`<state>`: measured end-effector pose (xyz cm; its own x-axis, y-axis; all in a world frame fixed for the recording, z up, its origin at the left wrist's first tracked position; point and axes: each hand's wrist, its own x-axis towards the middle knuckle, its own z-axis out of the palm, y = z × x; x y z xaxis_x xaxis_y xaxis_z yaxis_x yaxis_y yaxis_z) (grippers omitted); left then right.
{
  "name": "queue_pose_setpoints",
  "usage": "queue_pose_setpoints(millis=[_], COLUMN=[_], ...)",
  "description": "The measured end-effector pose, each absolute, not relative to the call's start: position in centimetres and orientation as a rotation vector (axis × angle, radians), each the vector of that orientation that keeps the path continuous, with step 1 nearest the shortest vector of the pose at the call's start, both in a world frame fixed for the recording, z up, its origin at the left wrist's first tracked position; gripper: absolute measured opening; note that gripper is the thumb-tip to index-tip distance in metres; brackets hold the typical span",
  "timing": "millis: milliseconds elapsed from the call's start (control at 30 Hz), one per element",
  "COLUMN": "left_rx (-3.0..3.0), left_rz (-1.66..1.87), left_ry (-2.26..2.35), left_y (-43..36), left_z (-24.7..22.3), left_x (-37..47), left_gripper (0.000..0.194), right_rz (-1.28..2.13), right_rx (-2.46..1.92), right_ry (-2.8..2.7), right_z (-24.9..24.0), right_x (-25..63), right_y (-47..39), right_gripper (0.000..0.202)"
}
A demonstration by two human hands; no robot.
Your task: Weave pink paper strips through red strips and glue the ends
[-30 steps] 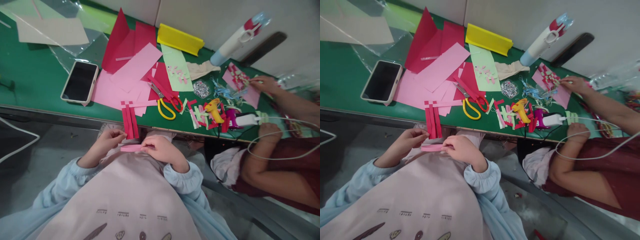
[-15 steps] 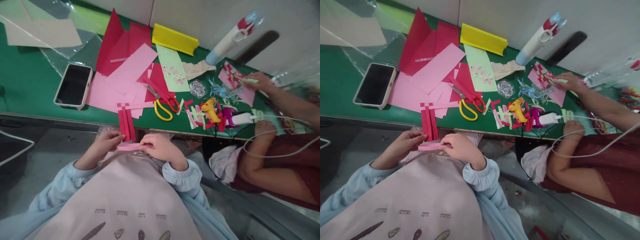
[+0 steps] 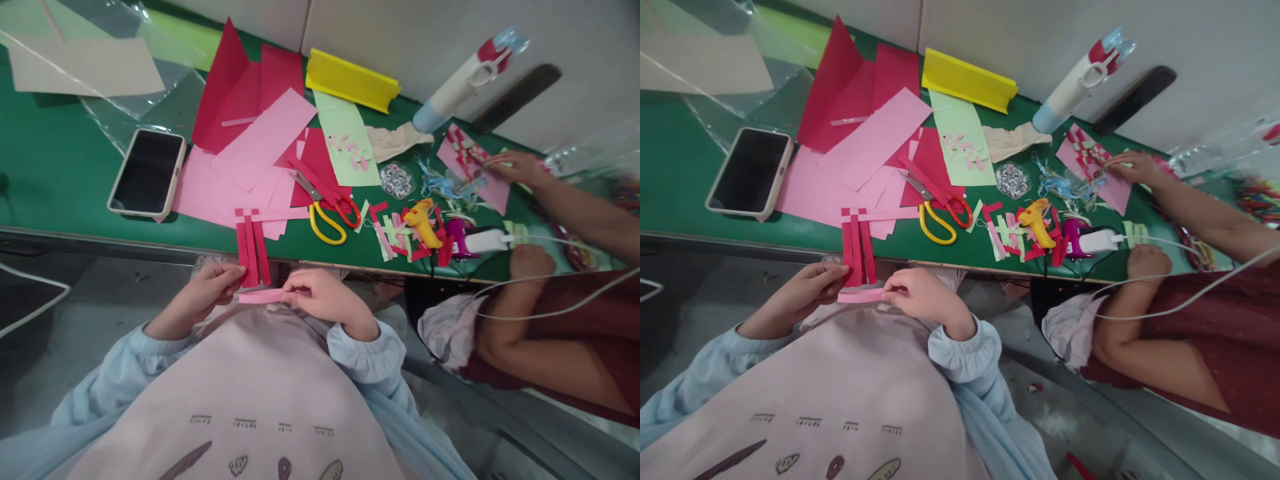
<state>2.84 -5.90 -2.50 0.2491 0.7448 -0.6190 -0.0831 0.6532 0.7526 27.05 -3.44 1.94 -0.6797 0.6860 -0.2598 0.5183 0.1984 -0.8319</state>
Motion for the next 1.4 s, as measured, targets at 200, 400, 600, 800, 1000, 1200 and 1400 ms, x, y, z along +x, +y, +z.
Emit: queue_pose_setpoints(millis=[200,400,600,800,1000,1200,1400], left_rx=[0.566,0.56,0.68,0.676,0.67,0.689,0.704], left_rz=[0.609,0.603,0.639,0.64,0.628,0.637,0.63], left_ry=[1.105,1.138,1.231,1.258,1.257,1.287,1.287], left_y=[-5.8,-5.7,-5.5,-5.6,-5.8,-5.9,-6.2], left_z=[-2.7,-2.6,-2.6,-2.7,-2.7,-2.4,-2.6], left_x=[2.5,2.7,3.3,3.2,2.7,2.3,1.8], left_gripper=[0.047,0.048,0.046,0.058,0.056,0.05,0.045], right_rz=[1.591,1.595,1.557,1.544,1.554,1.519,1.474], right_rx=[-1.096,-1.158,-1.175,-1.233,-1.235,-1.264,-1.276], right_ry=[-2.245,-2.239,-2.269,-2.264,-2.272,-2.299,-2.341], right_z=[1.7,1.5,1.4,1.3,1.3,0.8,1.0], right_x=[27.6,27.7,27.4,27.4,27.3,27.2,26.6], right_y=[-3.3,-3.4,-3.5,-3.5,-3.5,-3.7,-4.0], right_gripper=[0.013,0.013,0.014,0.015,0.015,0.017,0.015])
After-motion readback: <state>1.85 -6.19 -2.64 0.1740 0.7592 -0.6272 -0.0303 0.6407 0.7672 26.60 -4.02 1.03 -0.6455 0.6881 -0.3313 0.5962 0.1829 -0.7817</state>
